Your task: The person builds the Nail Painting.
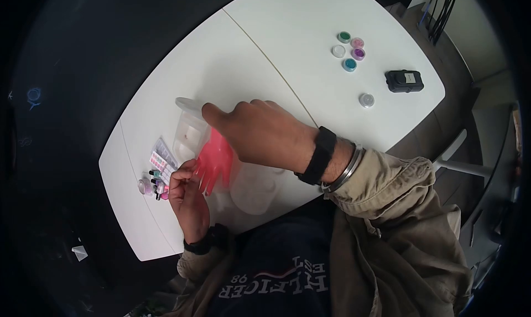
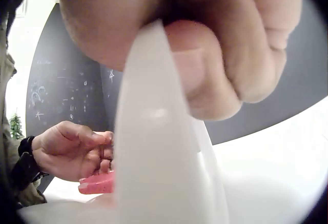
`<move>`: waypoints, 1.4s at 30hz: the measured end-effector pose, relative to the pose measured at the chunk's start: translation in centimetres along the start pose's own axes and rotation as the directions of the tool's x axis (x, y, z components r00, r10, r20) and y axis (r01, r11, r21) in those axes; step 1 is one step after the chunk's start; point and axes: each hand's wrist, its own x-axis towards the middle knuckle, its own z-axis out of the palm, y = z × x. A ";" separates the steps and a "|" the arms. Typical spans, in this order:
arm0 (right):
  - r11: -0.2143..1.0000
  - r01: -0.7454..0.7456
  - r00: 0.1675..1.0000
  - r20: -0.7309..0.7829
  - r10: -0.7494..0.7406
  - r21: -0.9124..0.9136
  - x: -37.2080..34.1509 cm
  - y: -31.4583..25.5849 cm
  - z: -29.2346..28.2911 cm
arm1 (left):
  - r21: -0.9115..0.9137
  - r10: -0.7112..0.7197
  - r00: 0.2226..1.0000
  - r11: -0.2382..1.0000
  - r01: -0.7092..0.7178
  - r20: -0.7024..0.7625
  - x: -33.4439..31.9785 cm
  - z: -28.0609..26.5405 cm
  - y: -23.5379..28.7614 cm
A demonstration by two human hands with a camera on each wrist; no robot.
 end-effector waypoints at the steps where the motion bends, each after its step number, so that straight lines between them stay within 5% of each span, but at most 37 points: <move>1: 1.000 -0.012 1.000 0.012 0.012 0.008 0.0 0.0 -0.1 | 0.007 -0.001 1.000 1.000 0.001 -0.002 0.0 0.1 0.0; 5: 0.992 -0.099 0.992 0.083 0.093 0.073 0.1 -0.1 -0.6 | -0.008 0.022 1.000 1.000 -0.022 0.007 -0.2 -0.2 -0.2; 17: 0.999 -0.014 0.990 -0.141 0.019 0.032 -0.7 1.0 0.1 | -0.046 0.024 1.000 0.999 -0.024 -0.015 -0.9 0.3 0.0; 20: 0.997 -0.058 0.995 -0.085 0.054 -0.047 -1.0 0.2 0.0 | -0.026 -0.011 1.000 1.000 0.011 -0.009 -1.3 0.5 0.4; 28: 0.979 -0.044 0.961 -0.275 -0.012 -0.197 -6.5 1.6 -0.2 | -0.019 0.056 0.998 0.998 -0.056 -0.007 -1.8 0.0 -0.4; 31: 0.958 -0.216 0.976 -0.076 0.205 -0.188 -7.8 1.8 -1.8 | -0.038 0.057 0.998 0.998 -0.057 -0.007 -1.9 -0.3 -0.7; 42: 0.986 -0.109 0.929 -0.365 0.057 -0.124 -1.1 5.1 -1.2 | -0.084 -0.047 0.984 0.995 0.062 0.171 -2.8 1.8 0.1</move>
